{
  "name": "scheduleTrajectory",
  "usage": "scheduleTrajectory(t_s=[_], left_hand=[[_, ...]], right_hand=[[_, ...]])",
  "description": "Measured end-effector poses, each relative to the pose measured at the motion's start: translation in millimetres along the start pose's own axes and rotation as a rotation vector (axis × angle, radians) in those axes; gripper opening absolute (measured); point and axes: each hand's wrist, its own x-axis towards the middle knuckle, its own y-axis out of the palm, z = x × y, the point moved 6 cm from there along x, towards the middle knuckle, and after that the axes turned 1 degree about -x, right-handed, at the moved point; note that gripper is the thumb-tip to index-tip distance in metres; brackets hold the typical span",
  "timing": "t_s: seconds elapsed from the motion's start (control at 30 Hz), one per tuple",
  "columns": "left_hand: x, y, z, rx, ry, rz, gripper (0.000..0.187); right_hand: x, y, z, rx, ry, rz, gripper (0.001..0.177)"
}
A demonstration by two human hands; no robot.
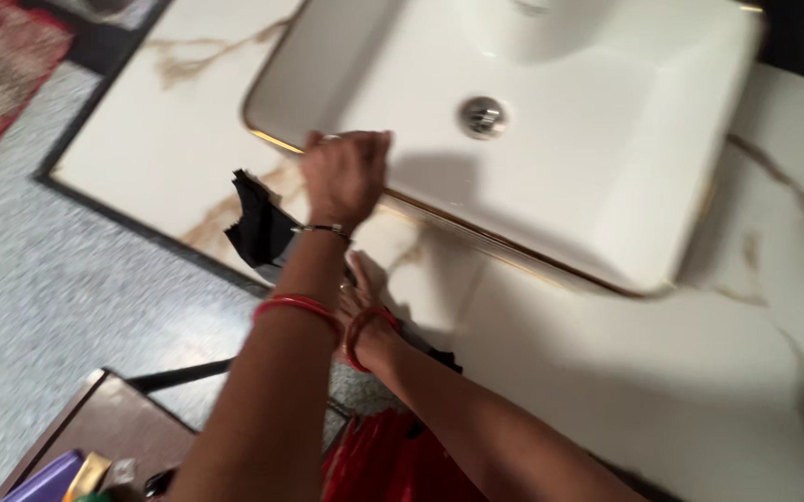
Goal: The person wipes the bathroom sink basin and surrounding countertop with a dark cloth, repeatedly rinsing and wringing the cloth under the faucet. The person also wipes the wall-mounted mirror and the faucet fixture.
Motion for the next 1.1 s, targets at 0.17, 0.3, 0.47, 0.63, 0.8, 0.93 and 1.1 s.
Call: scheduleTrajectory(t_s=[0.17, 0.3, 0.47, 0.63, 0.8, 0.93, 1.1], left_hand=[[-4, 1, -6, 0.071, 0.012, 0.141, 0.042], [-2, 7, -4, 0.084, -0.021, 0.227, 0.042], [-8, 13, 2, 0.132, -0.035, 0.265, 0.052], [-15, 21, 0, 0.201, 0.008, 0.311, 0.061], [-17, 30, 7, 0.223, -0.027, 0.326, 0.063], [-19, 44, 19, 0.308, -0.062, 0.355, 0.063], [-17, 60, 19, 0.312, -0.157, 0.305, 0.061]], right_hand=[[-100, -6, -40, 0.223, 0.338, -0.140, 0.080], [-187, 37, -80, 0.248, 0.584, -0.066, 0.079], [-299, 132, -149, 0.105, 0.978, -0.175, 0.078], [-423, 213, -219, 0.125, 1.323, -0.349, 0.071], [-489, 246, -248, 0.353, 1.488, -0.482, 0.078], [-475, 240, -244, 0.350, 1.611, -0.469, 0.081], [-413, 207, -218, 0.401, 1.524, -0.277, 0.078]])
